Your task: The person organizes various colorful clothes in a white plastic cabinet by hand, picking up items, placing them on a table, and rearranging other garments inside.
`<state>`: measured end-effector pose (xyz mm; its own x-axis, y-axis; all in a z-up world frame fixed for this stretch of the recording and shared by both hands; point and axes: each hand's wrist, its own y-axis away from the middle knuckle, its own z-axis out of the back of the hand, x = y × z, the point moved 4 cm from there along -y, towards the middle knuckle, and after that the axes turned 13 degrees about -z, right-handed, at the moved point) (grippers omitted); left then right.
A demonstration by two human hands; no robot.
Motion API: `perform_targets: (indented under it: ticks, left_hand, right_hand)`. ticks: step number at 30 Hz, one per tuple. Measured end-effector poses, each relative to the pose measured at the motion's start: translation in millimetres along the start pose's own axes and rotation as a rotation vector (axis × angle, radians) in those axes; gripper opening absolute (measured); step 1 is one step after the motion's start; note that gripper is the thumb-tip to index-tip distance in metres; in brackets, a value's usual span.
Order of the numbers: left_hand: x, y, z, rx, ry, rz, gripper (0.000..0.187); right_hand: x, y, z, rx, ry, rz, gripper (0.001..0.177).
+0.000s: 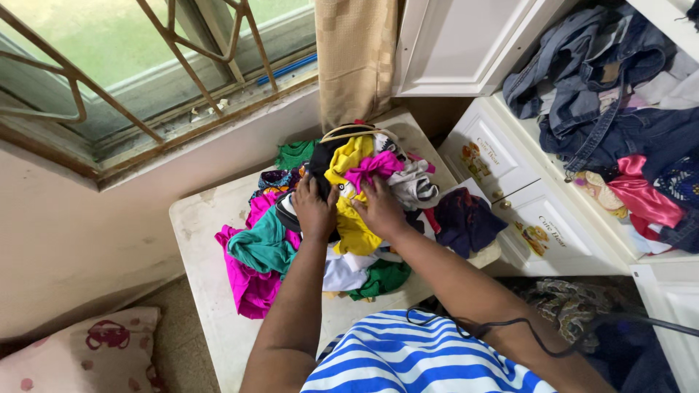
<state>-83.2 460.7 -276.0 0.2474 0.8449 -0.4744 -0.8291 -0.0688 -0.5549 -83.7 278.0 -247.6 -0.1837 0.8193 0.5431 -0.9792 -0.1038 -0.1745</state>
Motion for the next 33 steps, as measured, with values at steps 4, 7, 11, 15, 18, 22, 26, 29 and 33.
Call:
perform_targets:
  ticks: [4,7,11,15,18,22,26,29,33]
  left_hand:
    - [5.5,4.3,5.0,-0.002,0.037,0.043,0.067]
    - [-0.2,-1.2,14.1,0.023,0.088,0.103,0.067]
    - [-24.8,-13.3,33.5,-0.026,0.115,0.106,0.066]
    - [-50.7,-26.6,58.2,-0.092,0.246,0.106,0.061]
    - [-70.3,-38.1,76.9,-0.162,0.256,0.038,0.06]
    - [-97.9,-50.8,95.4,-0.195,0.306,-0.013,0.058]
    - [-131.7,-54.9,110.9,-0.197,0.321,-0.108,0.058]
    - [-156.1,-53.2,110.1,-0.146,0.522,-0.094,0.055]
    - [-180.7,-55.5,100.1,-0.111,0.861,-0.035,0.051]
  right_hand:
    - [2.4,-1.6,-8.9,-0.007,0.016,0.018,0.063]
    - [-1.8,-1.4,-4.3,-0.04,0.006,0.066,0.065]
    - [-11.4,-8.0,15.3,0.053,-0.074,-0.013,0.068]
    - [-5.9,-4.8,52.4,0.014,-0.128,-0.015,0.075]
    - [-2.2,1.9,82.0,-0.033,-0.172,-0.001,0.072]
    - [-1.6,4.4,112.2,-0.027,-0.271,-0.041,0.063]
    - [4.9,12.1,149.2,-0.069,-0.419,-0.07,0.061]
    - [8.7,18.1,174.4,-0.053,-0.572,-0.1,0.058]
    - [8.6,28.9,202.9,-0.055,-0.769,-0.121,0.048]
